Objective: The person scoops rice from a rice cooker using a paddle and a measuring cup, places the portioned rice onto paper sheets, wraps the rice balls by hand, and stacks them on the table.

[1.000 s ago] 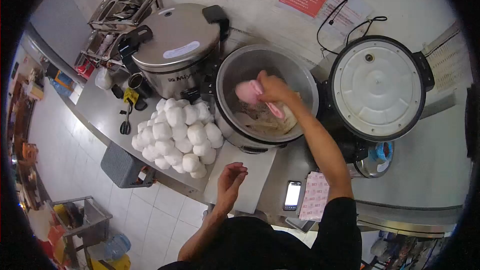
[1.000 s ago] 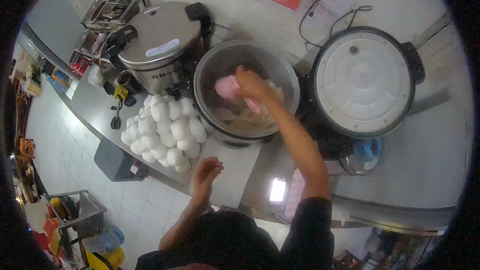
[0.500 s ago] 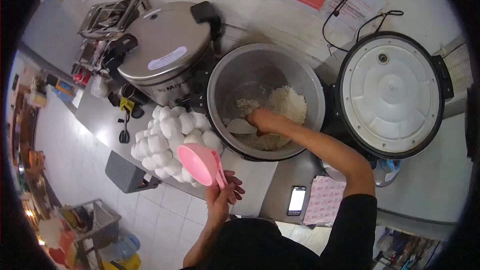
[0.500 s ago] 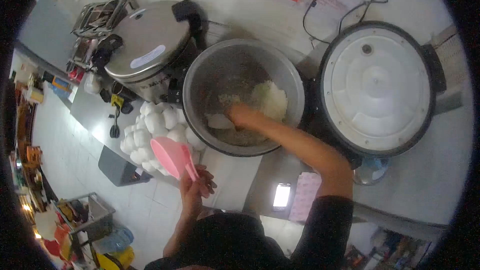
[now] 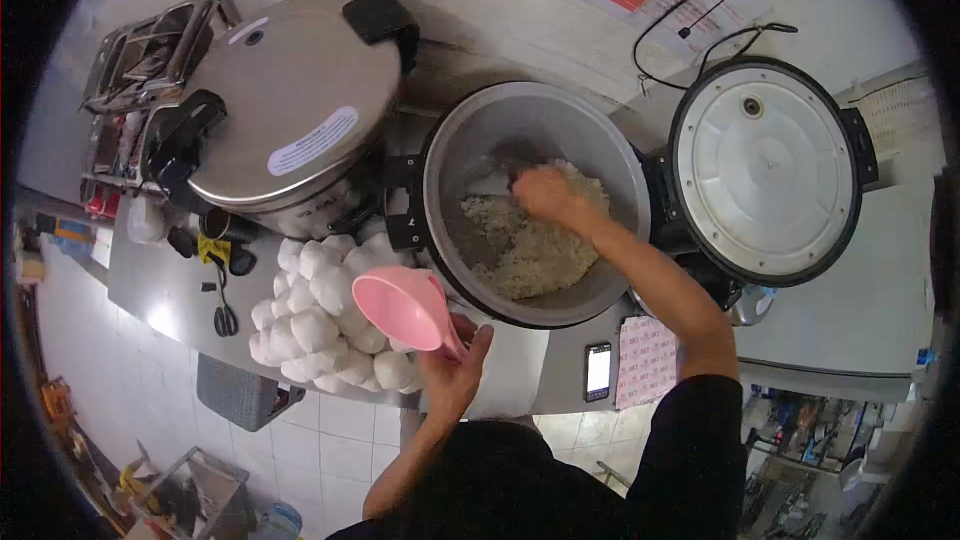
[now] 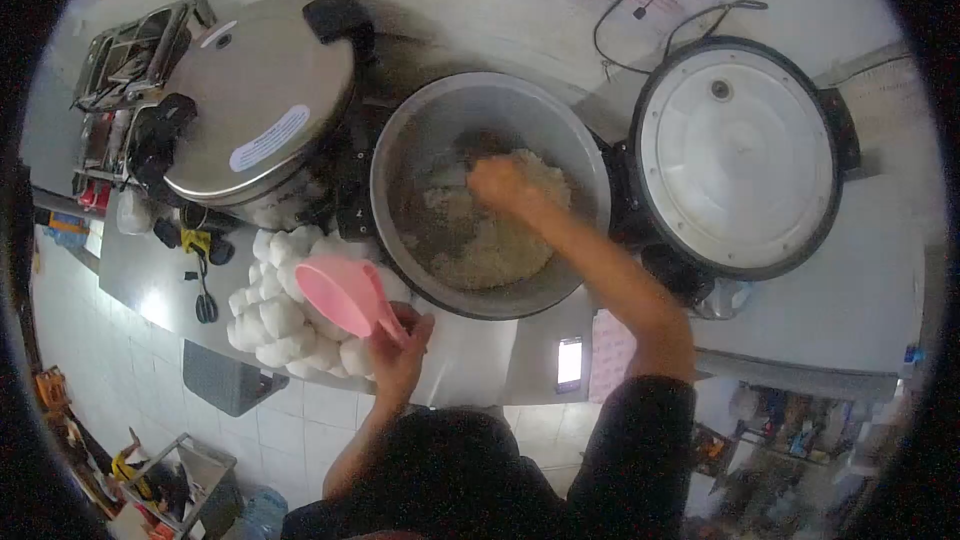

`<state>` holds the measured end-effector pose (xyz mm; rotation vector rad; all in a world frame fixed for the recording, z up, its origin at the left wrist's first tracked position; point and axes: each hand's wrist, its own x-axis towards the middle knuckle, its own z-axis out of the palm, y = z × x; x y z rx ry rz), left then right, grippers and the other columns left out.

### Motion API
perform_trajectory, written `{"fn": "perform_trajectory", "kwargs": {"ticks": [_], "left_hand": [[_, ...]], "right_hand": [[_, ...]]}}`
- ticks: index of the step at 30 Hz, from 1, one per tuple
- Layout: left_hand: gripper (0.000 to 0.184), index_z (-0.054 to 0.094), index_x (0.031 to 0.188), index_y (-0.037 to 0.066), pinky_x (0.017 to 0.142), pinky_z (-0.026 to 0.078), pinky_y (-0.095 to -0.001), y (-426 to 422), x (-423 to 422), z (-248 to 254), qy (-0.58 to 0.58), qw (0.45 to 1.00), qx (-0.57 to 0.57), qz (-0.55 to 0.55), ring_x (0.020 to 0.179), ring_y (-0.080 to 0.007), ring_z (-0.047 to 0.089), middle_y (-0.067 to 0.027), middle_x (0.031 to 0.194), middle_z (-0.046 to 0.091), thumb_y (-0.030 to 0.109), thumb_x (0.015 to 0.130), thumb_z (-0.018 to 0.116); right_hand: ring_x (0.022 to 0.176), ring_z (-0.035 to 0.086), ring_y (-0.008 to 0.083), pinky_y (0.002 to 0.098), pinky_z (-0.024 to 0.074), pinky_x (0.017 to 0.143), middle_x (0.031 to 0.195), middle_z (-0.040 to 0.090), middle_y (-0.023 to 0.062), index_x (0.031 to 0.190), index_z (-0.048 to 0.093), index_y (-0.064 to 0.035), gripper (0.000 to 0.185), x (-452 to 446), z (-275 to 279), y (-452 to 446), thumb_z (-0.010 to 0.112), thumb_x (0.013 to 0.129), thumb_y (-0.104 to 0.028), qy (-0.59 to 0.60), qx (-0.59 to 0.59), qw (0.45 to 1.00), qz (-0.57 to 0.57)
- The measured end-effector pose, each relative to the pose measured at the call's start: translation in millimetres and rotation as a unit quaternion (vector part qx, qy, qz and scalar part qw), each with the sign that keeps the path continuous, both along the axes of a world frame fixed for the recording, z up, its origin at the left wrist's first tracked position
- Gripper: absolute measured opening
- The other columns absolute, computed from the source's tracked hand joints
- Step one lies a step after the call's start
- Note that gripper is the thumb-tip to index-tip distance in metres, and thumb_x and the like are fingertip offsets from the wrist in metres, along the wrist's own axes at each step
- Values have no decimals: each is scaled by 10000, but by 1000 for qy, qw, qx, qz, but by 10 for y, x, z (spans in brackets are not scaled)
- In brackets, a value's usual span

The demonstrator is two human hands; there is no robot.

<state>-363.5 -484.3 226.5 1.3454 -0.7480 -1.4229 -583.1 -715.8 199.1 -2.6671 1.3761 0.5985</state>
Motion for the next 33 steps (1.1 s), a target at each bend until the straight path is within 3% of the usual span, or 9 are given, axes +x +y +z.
{"fn": "perform_trajectory", "kwargs": {"ticks": [5,8,11,14,19,23,26,30,33], "left_hand": [[306,530,1009,30,539,415,-218,-180,-93,-145,-23,995,-92,38,671,-94,513,-34,888,551,34,785,739],[331,517,1021,38,544,396,-208,-171,-132,-132,9,998,-52,37,676,-74,497,-24,897,540,25,782,746],[346,497,1028,42,612,411,-220,-194,-142,-22,19,999,-2,34,732,-86,492,-28,928,528,-1,782,737],[356,477,1029,46,666,431,-241,-147,-190,-103,36,997,0,62,794,-112,495,-41,941,518,-19,780,724],[339,450,980,58,703,436,-251,-153,-166,-224,-12,998,-11,54,857,-127,504,-34,910,481,-40,774,702],[311,446,964,64,600,424,-233,-178,-177,-177,3,998,-11,63,719,-101,502,-19,844,466,-33,787,683],[277,453,954,54,494,401,-224,-225,-175,-34,29,998,-16,60,575,-79,472,-10,794,466,-10,806,678],[248,481,944,47,525,399,-228,-249,-115,37,16,999,-26,33,604,-74,471,-2,795,481,9,817,690],[199,504,977,35,531,389,-226,-149,-21,226,-16,999,-22,44,616,-69,468,-7,802,497,37,854,660]], "right_hand": [[799,666,334,428,541,683,831,665,176,884,676,-20,236,-107,308,690,676,648,-26,-1,174,985,18],[813,671,326,426,542,698,865,678,168,888,689,-30,232,-231,456,431,674,656,-37,-4,-13,999,-52],[840,674,311,412,536,700,851,673,191,867,704,-36,182,-241,357,456,662,708,-114,78,118,988,-70],[786,671,315,417,536,694,796,667,190,841,702,-31,182,-291,151,640,657,690,-121,-21,166,985,-44],[744,653,326,434,524,687,775,668,169,866,685,-12,217,-286,-119,749,660,674,-109,-36,237,967,-90],[613,605,267,433,471,602,663,632,143,844,685,6,182,-46,-11,535,641,722,-122,-32,323,944,-66],[533,521,180,406,426,535,595,592,92,922,716,-8,206,-188,-620,403,615,779,-115,-127,357,920,-103],[514,447,121,342,407,502,601,573,38,1076,710,-58,274,-116,-420,256,602,830,-117,-199,348,914,-55],[516,430,110,310,393,495,608,552,20,1135,687,-64,293,-104,-148,208,594,859,-94,-270,382,866,-173]]}}
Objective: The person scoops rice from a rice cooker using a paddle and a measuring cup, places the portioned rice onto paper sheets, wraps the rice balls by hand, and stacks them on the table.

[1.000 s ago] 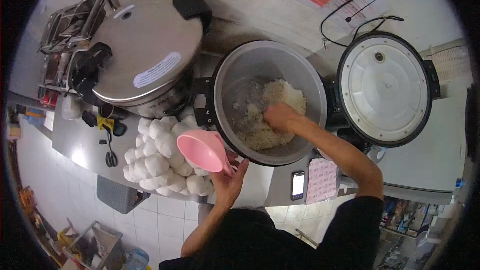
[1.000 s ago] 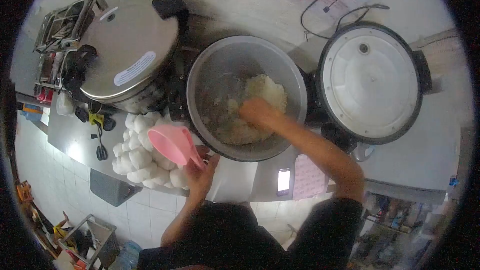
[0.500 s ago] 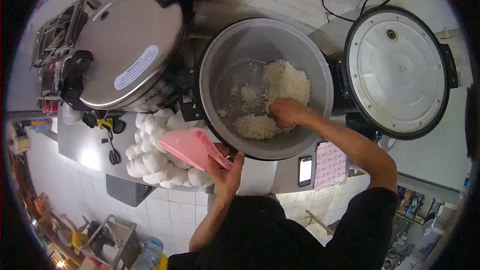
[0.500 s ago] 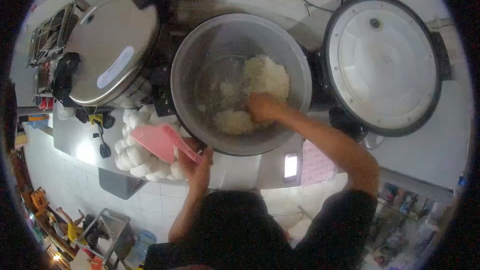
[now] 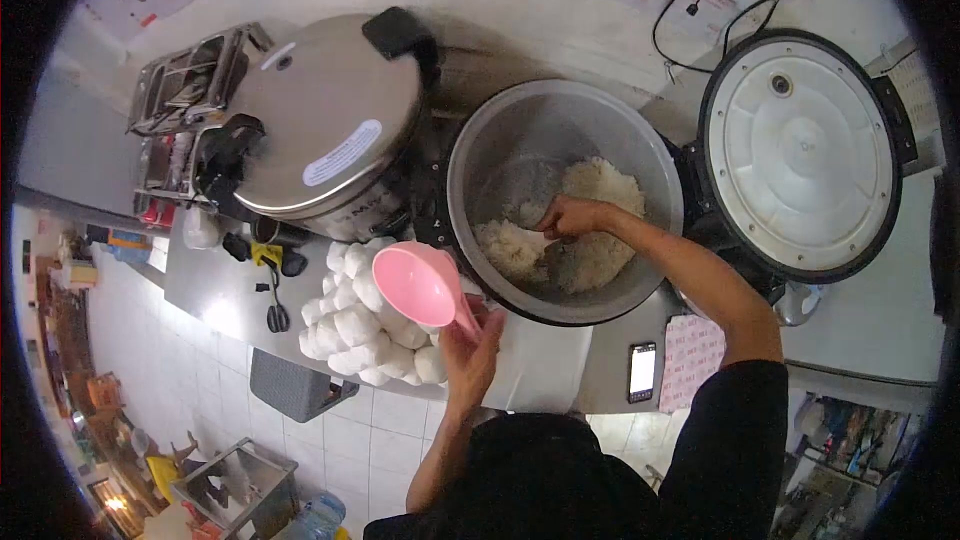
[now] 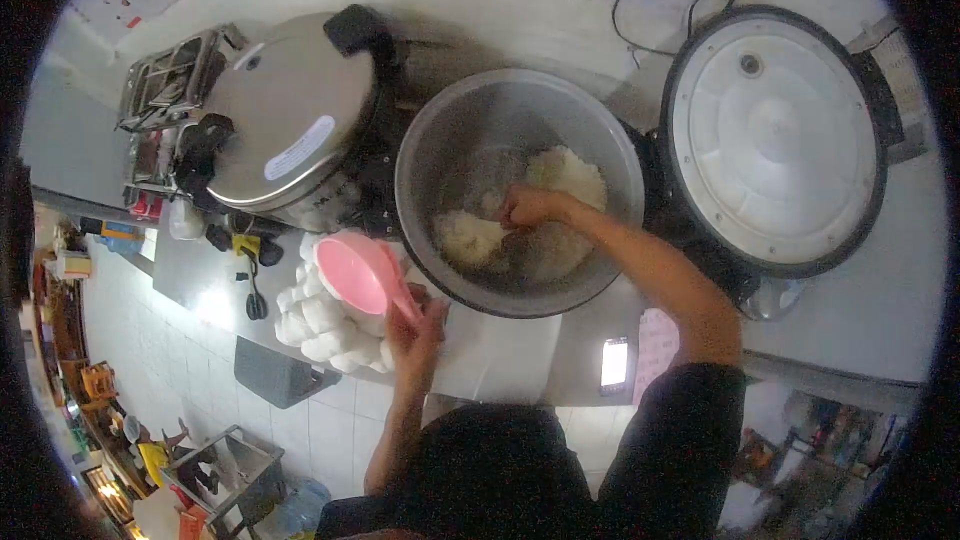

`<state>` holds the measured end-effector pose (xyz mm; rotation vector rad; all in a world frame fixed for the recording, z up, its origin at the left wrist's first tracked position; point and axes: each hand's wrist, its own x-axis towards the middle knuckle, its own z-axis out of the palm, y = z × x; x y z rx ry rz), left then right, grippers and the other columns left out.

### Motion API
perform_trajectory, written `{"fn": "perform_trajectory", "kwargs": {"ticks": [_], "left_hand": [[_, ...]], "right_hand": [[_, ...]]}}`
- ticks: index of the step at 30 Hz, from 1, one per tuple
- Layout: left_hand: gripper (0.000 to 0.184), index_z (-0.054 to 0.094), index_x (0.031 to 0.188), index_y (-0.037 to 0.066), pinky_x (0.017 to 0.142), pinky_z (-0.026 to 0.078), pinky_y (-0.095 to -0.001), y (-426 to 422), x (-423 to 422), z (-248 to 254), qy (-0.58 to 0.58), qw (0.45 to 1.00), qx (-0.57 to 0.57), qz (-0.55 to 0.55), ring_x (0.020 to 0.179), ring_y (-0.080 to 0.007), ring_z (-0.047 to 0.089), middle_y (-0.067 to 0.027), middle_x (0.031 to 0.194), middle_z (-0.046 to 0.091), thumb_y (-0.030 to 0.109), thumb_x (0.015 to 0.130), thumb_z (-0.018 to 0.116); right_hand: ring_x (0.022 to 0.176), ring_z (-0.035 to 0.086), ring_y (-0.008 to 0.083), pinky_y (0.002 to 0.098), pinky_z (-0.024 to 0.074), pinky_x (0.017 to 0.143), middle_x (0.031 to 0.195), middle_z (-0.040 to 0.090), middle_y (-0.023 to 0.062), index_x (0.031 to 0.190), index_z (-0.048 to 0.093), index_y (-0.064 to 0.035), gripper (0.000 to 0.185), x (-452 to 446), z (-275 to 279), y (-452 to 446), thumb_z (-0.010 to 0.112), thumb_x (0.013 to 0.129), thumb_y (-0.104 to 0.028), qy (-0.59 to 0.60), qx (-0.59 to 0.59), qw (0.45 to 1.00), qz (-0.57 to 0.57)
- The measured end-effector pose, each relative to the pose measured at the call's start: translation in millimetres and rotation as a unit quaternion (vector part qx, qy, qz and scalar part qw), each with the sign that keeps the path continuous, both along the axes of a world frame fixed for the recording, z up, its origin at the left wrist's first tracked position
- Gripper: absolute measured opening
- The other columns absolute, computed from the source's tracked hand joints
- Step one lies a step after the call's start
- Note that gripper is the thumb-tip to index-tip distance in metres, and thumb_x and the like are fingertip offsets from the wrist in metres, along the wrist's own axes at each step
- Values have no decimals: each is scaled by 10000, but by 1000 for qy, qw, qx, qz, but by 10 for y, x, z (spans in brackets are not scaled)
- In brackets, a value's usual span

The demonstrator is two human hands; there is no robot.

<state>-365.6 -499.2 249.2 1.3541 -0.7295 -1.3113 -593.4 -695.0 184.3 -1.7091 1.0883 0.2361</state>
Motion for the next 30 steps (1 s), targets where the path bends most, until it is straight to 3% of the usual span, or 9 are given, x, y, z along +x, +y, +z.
{"fn": "perform_trajectory", "kwargs": {"ticks": [1,5,10,14,20,21,24,28,30], "left_hand": [[189,508,1055,15,522,390,-228,58,117,68,111,993,24,-13,622,-74,481,-25,820,521,149,939,574],[270,451,1183,44,470,398,-246,198,411,338,83,992,17,-96,557,-100,502,-52,832,546,247,1026,366],[309,367,1284,41,444,443,-275,106,176,562,116,963,100,-223,493,-156,540,-75,804,560,206,1023,381],[250,413,1175,46,405,408,-285,-171,-423,364,165,949,119,-240,459,-153,496,-53,745,528,227,1003,430],[146,414,965,60,380,367,-287,-365,-923,125,157,957,115,-217,444,-134,444,-31,669,461,201,961,453],[152,411,962,53,374,365,-287,-329,-976,103,149,961,109,-208,441,-135,445,-32,656,457,198,955,454],[164,397,961,35,360,362,-292,-272,-1056,72,62,972,58,-220,431,-136,451,-40,626,457,191,948,447],[161,382,972,22,347,363,-307,-220,-1033,155,-53,977,2,-208,422,-140,464,-58,627,478,172,945,432],[147,382,971,25,350,360,-301,-228,-1028,46,-20,978,12,-208,426,-136,462,-55,632,479,161,943,431]], "right_hand": [[518,435,108,306,391,493,612,547,20,1143,681,-59,292,-79,39,0,589,868,-78,-29,17,999,-36],[556,475,118,288,418,521,749,656,40,1074,698,-17,233,-378,540,51,607,867,-75,-118,16,979,-165],[550,478,85,269,411,513,700,582,23,1198,604,55,308,-540,1722,449,572,902,-26,-204,-64,939,-271],[593,549,91,239,477,566,777,634,57,1235,570,59,351,-529,1738,921,601,902,-47,-218,-138,893,-369],[829,642,164,261,528,703,1024,638,141,1201,602,29,312,-459,1270,1438,571,892,-2,-162,-451,804,-352],[923,635,245,329,529,763,1124,591,177,1194,586,34,394,-401,1417,1502,548,805,86,-111,-535,791,-275],[934,610,322,396,514,795,1147,562,169,1212,552,26,500,-210,1341,1718,549,718,105,64,-581,795,-165],[930,595,342,415,512,780,1139,563,148,1209,545,11,531,-237,1227,1838,573,682,69,128,-530,829,-124],[938,595,348,417,513,790,1170,553,155,1206,551,7,539,-353,1158,1795,584,670,63,109,-489,857,-123]]}}
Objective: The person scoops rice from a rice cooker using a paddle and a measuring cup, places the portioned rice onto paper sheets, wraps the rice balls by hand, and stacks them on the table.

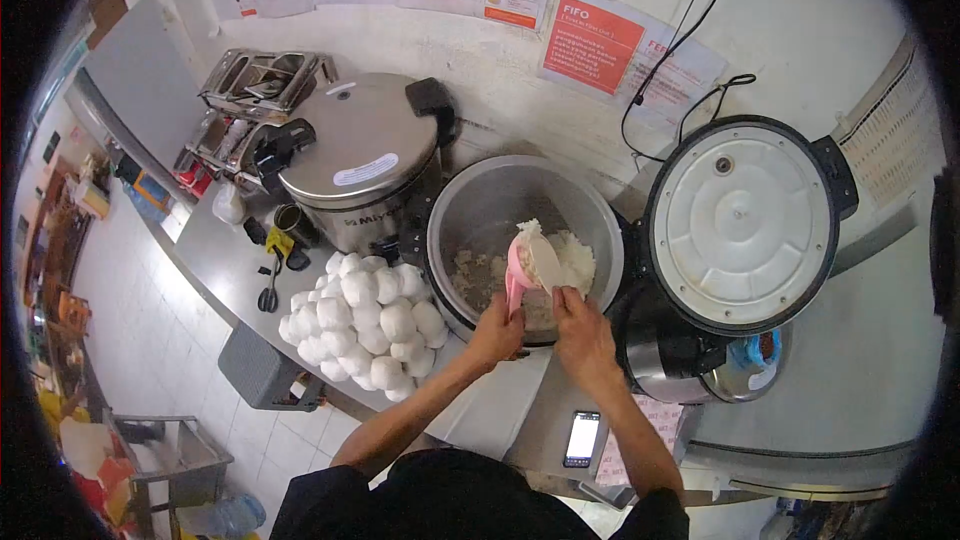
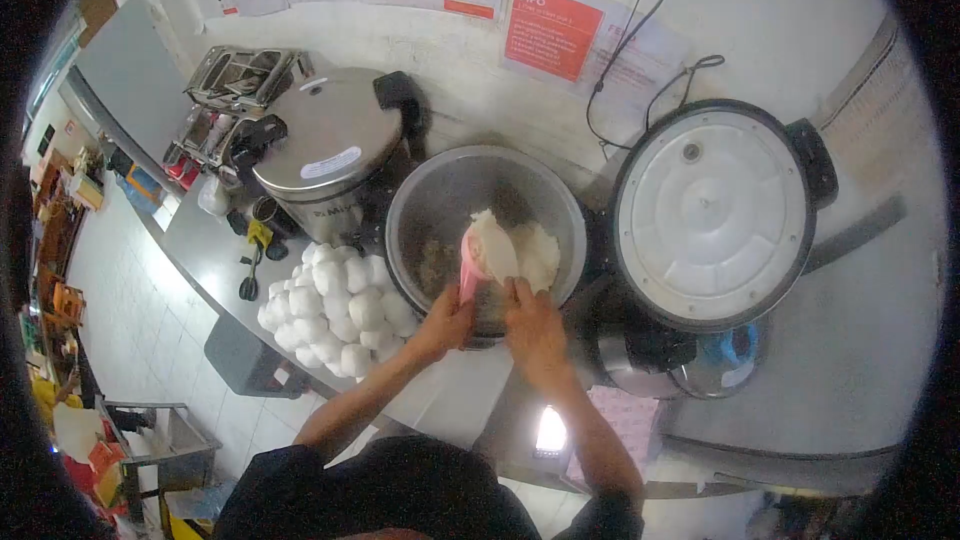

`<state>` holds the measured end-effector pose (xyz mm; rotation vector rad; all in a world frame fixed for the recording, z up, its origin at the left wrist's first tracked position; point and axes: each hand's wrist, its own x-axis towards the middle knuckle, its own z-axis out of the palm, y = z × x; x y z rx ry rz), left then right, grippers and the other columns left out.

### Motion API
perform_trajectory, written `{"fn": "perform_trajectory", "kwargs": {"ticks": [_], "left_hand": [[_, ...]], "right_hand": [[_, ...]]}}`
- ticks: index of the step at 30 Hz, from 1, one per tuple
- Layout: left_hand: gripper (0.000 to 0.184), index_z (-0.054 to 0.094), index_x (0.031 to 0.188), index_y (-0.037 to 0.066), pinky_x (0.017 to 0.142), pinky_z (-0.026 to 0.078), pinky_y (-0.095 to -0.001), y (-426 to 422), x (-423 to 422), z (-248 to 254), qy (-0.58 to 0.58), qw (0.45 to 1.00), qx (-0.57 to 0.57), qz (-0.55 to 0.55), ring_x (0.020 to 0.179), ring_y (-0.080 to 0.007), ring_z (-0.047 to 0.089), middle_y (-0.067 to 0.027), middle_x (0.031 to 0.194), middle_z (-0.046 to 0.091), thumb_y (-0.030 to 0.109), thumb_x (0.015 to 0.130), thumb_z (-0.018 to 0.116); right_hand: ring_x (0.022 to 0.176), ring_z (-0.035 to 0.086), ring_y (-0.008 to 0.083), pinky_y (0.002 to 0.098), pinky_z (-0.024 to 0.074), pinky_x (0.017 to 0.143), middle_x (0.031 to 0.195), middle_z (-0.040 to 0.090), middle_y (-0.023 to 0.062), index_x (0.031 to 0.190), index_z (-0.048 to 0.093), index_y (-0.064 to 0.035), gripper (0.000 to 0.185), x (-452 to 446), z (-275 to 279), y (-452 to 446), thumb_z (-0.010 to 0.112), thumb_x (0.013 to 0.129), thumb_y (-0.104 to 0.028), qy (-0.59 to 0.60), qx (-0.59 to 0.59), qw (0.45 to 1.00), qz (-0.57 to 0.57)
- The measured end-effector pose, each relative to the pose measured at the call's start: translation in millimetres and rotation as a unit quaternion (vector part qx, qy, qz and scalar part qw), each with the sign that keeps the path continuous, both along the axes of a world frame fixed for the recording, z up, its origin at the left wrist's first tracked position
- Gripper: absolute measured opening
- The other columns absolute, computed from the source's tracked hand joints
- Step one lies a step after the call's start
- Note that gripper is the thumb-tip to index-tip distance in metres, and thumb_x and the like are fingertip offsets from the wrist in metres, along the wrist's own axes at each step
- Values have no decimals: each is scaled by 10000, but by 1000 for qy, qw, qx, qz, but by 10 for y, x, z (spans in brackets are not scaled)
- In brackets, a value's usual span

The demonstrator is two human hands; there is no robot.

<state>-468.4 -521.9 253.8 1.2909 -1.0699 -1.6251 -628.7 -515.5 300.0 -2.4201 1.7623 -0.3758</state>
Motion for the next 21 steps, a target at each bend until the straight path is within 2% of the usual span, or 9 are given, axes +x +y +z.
{"fn": "perform_trajectory", "kwargs": {"ticks": [1,4,5,8,9,12,18,19,21], "left_hand": [[141,383,971,26,352,359,-298,-5,-1,-19,16,1000,8,0,428,-134,461,-53,635,479,155,942,431],[143,390,1000,21,356,347,-285,-13,41,69,64,997,34,-33,434,-127,454,-41,654,474,138,937,445],[148,394,1013,23,355,344,-282,-22,40,88,67,997,32,-38,434,-124,451,-37,660,472,138,937,448],[162,405,1046,29,354,338,-277,-27,-2,122,79,995,51,-37,434,-117,444,-28,673,467,139,937,452],[164,409,1053,33,354,338,-277,-47,-17,139,86,994,68,-23,433,-116,443,-26,676,466,141,938,451],[151,423,1048,44,355,337,-276,-57,-8,155,96,993,63,12,437,-115,444,-25,684,470,147,940,449],[96,432,990,75,358,324,-259,-114,41,218,128,983,128,-21,450,-106,437,-13,684,458,154,939,451],[90,431,981,81,357,321,-255,-107,40,242,130,982,134,-19,450,-103,434,-10,682,455,157,938,451],[75,428,973,92,357,315,-249,-119,38,217,154,981,111,-29,448,-95,426,-5,681,449,156,940,447]], "right_hand": [[942,595,351,418,514,794,1186,549,159,1204,554,5,544,-90,7,-18,590,664,60,-11,23,1000,3],[938,596,363,419,514,800,1172,569,157,1202,563,-3,533,-425,436,-225,605,672,36,-30,-65,992,99],[919,599,372,418,514,800,1113,609,147,1207,559,-7,529,-379,558,-262,609,681,12,-29,-120,989,77],[923,601,359,419,515,792,1091,614,131,1197,559,-9,513,-44,572,-168,610,687,5,63,-113,989,66],[961,592,343,414,514,809,1177,568,116,1192,557,-8,505,53,459,-109,615,690,-6,28,-57,998,22],[970,590,350,416,508,816,1139,570,130,1207,548,-12,515,1,306,-28,619,697,4,55,-16,998,20],[978,614,342,403,502,834,1110,605,166,1185,581,-13,525,-419,516,-200,590,668,75,-157,-14,980,124],[1012,612,332,393,497,858,1162,599,166,1168,595,-5,517,-443,565,-224,569,660,90,-164,-16,982,89],[1008,610,345,396,495,862,1143,609,170,1180,592,-12,522,-302,542,-190,566,669,91,-179,-77,980,50]]}}
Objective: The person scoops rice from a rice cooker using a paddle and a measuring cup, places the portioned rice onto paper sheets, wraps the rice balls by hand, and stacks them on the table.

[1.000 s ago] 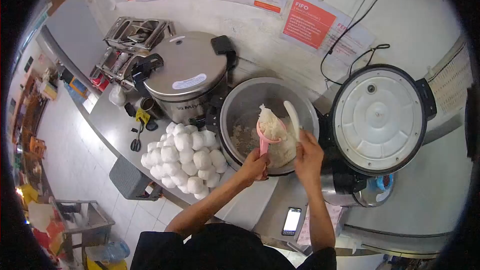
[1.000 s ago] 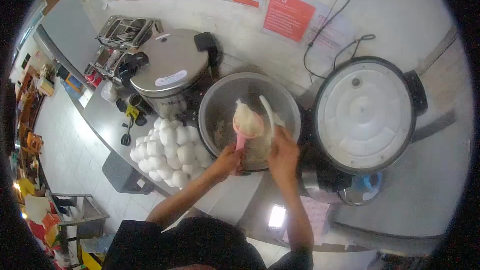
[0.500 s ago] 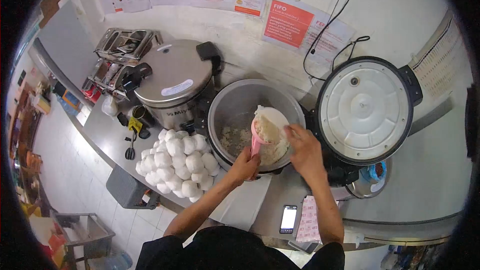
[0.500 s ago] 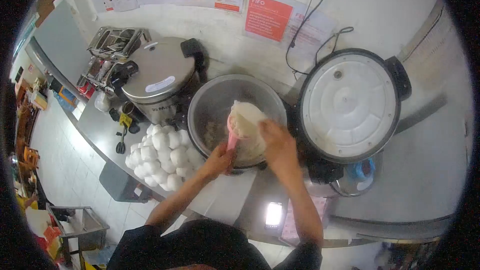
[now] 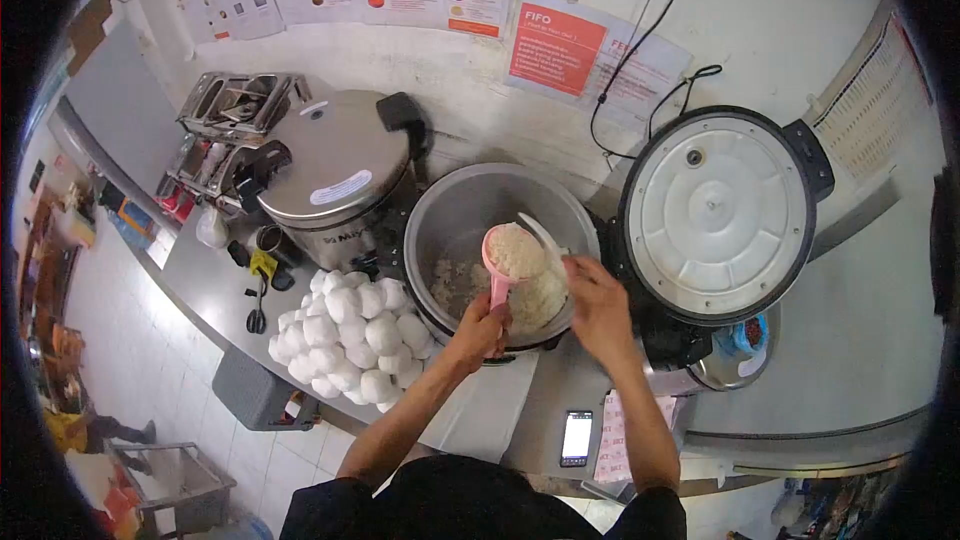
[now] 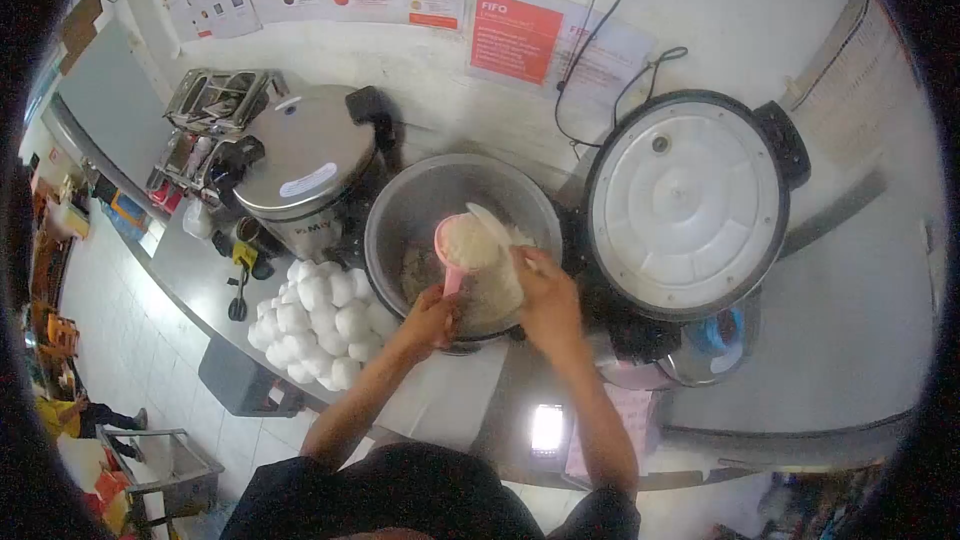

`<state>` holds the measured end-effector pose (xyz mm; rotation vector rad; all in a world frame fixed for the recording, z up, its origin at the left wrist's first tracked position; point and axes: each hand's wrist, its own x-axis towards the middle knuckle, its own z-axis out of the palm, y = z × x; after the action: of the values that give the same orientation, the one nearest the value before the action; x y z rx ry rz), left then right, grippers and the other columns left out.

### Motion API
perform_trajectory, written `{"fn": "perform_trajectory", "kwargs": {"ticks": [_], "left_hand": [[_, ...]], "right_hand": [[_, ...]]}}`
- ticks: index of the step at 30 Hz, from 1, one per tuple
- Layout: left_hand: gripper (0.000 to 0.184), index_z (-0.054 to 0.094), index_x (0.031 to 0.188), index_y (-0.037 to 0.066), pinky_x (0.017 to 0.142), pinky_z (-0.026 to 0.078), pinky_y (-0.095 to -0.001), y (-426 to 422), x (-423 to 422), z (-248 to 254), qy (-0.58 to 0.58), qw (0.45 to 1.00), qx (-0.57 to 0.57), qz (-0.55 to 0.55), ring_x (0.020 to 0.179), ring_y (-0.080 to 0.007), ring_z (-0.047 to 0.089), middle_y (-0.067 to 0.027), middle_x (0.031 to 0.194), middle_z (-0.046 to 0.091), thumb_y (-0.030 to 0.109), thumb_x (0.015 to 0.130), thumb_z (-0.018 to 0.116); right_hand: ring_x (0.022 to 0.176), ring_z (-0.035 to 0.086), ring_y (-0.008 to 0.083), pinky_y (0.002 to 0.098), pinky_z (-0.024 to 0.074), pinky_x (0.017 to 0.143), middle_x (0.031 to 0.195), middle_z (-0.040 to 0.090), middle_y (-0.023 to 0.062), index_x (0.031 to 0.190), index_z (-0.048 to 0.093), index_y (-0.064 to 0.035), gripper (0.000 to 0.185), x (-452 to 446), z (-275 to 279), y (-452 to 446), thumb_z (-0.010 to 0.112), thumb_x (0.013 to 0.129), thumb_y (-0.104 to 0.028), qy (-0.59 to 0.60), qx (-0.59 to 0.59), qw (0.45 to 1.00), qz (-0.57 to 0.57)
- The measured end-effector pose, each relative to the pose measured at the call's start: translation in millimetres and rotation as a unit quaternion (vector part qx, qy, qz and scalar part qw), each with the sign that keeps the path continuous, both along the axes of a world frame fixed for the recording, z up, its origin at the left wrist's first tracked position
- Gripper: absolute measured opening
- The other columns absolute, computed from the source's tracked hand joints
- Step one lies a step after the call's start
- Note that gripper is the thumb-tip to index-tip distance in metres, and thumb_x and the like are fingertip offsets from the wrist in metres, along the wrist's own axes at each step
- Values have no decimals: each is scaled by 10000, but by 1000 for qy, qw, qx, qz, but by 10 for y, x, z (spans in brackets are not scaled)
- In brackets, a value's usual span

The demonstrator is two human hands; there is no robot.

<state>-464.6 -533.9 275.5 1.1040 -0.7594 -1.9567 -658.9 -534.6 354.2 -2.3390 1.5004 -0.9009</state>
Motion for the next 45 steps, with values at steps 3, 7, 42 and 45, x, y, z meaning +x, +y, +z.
{"fn": "perform_trajectory", "kwargs": {"ticks": [3,7,42,45], "left_hand": [[60,440,951,103,357,309,-244,25,-50,-45,-9,1000,-8,17,446,-88,422,5,674,449,161,945,453],[75,476,919,107,357,309,-241,102,83,262,62,998,26,18,446,-83,421,17,656,453,175,951,480],[253,611,1052,5,736,496,-401,2695,810,-1985,-281,954,-93,40,871,-292,624,-167,994,634,141,843,653],[348,564,1039,-3,716,477,-432,2549,1295,-2302,-478,856,-100,170,814,-318,597,-168,888,608,171,783,722]], "right_hand": [[1007,607,353,403,496,860,1169,602,165,1179,587,7,503,93,-278,-2,574,680,75,73,-32,996,-30],[1031,580,368,414,485,879,1229,550,183,1248,518,33,579,22,-321,-11,585,673,69,77,-1,993,-89],[661,575,234,371,510,603,881,608,93,1221,522,-35,511,932,-2416,1878,590,902,-429,-473,353,778,-217],[819,639,236,359,529,670,1020,648,107,1221,549,-45,513,1263,-2845,1931,639,883,-421,-152,217,942,-205]]}}
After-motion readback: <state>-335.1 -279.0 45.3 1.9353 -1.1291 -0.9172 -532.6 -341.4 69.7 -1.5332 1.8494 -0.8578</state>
